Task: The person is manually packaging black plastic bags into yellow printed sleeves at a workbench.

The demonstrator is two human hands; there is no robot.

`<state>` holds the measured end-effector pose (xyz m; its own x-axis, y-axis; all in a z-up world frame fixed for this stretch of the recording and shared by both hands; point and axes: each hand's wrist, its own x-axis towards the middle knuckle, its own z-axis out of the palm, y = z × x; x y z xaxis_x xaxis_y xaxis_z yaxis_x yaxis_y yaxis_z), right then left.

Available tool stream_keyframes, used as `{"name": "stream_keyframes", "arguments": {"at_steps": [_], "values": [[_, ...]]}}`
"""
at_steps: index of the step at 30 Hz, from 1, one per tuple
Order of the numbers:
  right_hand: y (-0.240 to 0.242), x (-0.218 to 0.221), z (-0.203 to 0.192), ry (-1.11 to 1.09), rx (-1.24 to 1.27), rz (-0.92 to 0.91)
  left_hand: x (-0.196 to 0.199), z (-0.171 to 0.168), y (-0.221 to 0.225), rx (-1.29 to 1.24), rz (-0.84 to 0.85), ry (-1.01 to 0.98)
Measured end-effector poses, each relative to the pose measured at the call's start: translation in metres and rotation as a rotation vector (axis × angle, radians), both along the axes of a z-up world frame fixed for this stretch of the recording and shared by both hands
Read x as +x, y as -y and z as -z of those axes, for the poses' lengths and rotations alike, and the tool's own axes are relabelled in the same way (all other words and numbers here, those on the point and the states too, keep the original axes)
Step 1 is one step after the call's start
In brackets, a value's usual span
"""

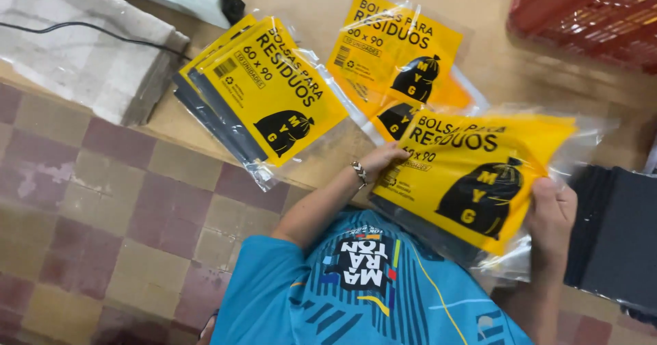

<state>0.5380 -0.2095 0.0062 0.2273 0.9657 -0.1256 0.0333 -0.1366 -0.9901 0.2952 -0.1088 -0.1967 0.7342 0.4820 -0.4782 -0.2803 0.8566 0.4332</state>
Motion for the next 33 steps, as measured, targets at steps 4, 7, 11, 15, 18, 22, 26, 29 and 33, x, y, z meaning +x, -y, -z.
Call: {"name": "stream_keyframes", "arguments": {"at_steps": [4, 7, 11, 15, 18, 22, 26, 29, 33], "values": [[-0.003, 0.058, 0.087, 0.163, -0.253, 0.096, -0.014, -0.04, -0.01, 0.249, -0.006, -0.552], [0.007, 0.07, 0.146, 0.187, -0.414, 0.149, -0.017, -0.035, -0.01, 0.539, 0.105, -0.803], [0.004, 0.071, 0.185, 0.328, -0.542, 0.215, -0.072, -0.157, -0.025, 0.784, 0.343, -1.18], [0.005, 0.065, 0.16, 0.341, -0.588, 0.114, -0.178, -0.048, -0.112, 1.141, -0.138, -1.518], [0.005, 0.056, 0.14, 0.442, -0.699, 0.129, -0.266, -0.083, -0.152, 1.026, 0.055, -2.034], [0.006, 0.041, 0.113, 0.642, -0.681, 0.183, -0.33, -0.069, -0.172, 0.733, 0.42, -2.038], [0.004, 0.031, 0.098, 0.909, -0.536, 0.264, -0.335, -0.074, -0.177, 0.592, 0.437, -2.005], [-0.005, 0.011, 0.088, 0.843, -0.373, 0.318, -0.322, -0.098, -0.175, 0.573, 0.507, -1.964], [-0.011, 0.038, 0.178, 1.266, 0.182, 0.388, -0.342, -0.037, -0.182, 0.73, 0.465, -1.874]]}}
